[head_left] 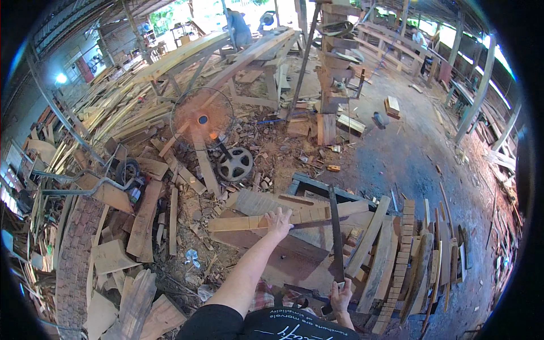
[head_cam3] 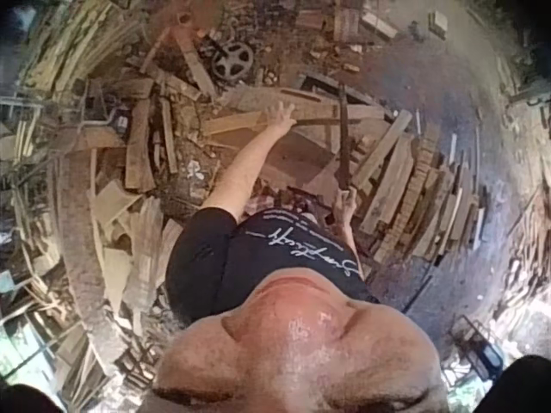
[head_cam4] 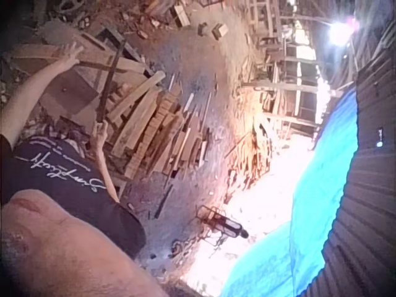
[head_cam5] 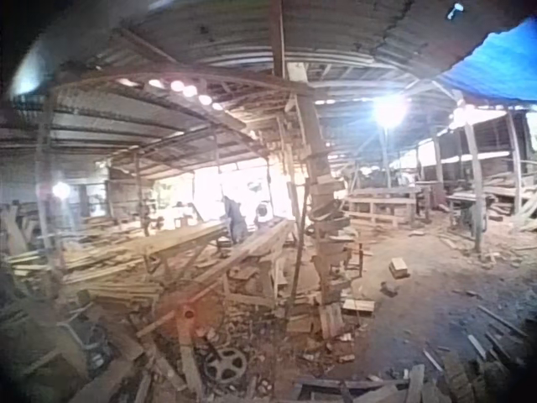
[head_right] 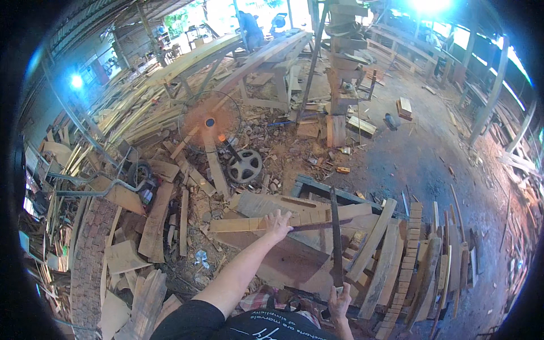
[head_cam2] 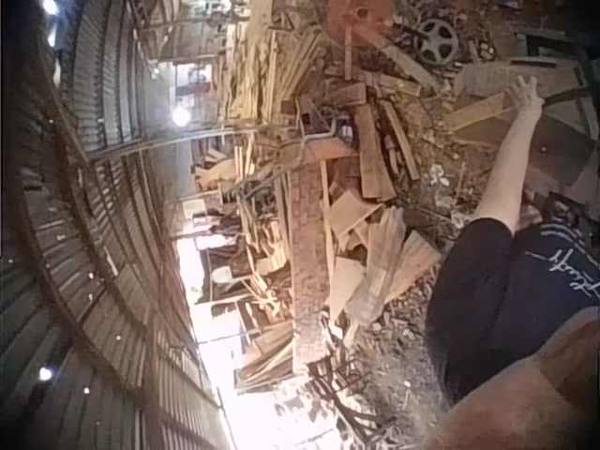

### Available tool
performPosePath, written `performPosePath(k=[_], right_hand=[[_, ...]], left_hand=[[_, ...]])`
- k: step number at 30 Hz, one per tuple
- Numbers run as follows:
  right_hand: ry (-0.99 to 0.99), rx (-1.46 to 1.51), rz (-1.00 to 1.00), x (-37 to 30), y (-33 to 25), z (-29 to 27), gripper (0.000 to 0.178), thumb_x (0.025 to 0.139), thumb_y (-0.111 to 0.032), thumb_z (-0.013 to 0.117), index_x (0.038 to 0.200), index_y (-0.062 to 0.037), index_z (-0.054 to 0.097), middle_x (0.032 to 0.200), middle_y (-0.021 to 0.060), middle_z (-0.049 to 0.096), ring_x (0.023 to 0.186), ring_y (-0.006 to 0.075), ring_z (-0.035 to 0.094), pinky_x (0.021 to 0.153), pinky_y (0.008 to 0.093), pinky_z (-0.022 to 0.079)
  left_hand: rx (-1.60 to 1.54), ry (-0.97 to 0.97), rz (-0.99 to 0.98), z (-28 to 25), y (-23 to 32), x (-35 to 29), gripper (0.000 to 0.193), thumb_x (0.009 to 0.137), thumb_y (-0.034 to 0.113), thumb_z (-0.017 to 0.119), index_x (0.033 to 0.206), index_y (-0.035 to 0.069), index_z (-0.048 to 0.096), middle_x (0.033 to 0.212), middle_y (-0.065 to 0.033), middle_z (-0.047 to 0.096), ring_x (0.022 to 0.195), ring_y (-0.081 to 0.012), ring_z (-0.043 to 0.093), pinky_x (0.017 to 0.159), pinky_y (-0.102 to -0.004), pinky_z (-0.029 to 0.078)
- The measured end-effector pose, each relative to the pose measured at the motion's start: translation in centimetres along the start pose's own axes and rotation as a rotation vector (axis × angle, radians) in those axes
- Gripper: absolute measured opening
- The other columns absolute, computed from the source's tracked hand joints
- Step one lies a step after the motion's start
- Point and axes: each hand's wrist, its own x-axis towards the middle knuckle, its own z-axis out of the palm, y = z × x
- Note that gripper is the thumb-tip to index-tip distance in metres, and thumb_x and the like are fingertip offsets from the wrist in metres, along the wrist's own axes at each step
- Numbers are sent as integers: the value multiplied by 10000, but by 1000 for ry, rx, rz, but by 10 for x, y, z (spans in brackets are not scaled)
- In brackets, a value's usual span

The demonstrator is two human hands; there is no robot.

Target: The person cuts wooden boards using a hand saw while holding the wood in place on a workbench by hand.

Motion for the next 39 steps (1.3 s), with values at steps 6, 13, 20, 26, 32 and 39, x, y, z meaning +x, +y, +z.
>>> performPosePath(k=[6,13,20,26,32,39], right_hand=[[-46,7,227,1,-31,2,231,889,-103,593,1070,-56,458,632,86,577,552,156,568,504,338,452],[38,-45,106,6,-15,9,138,916,-130,584,974,-74,472,629,20,513,490,110,531,426,272,418],[149,-176,150,-2,-47,24,176,875,-135,618,903,-46,469,626,130,541,548,226,553,528,381,428],[225,-295,102,-14,-51,41,242,853,-182,649,949,-41,478,643,185,564,589,363,595,556,406,450],[325,-388,-98,-16,-57,62,281,858,-163,635,1064,-37,493,711,228,593,729,436,624,617,458,474],[327,-320,118,-21,-77,75,293,858,-219,651,924,-42,427,682,248,578,728,474,586,581,495,443]], left_hand=[[-1,-62,1,3,-4,1,602,766,346,727,1297,245,462,1257,-127,450,1139,-407,469,988,-621,287],[1,-116,113,2,-16,5,603,803,302,691,1344,255,428,1303,-132,431,1127,-391,480,957,-587,316],[17,-89,180,2,-21,2,608,814,294,676,1359,227,416,1295,-143,442,1124,-392,463,937,-570,322],[-27,-39,212,-2,-21,-6,604,834,390,633,1360,190,414,1279,-151,451,1144,-385,438,952,-569,317],[-22,85,365,8,-35,-2,627,829,401,626,1367,168,405,1233,-149,467,1122,-358,431,919,-541,338],[31,188,480,22,-48,2,686,828,369,618,1416,148,342,1201,-148,461,1099,-345,423,920,-497,319]])
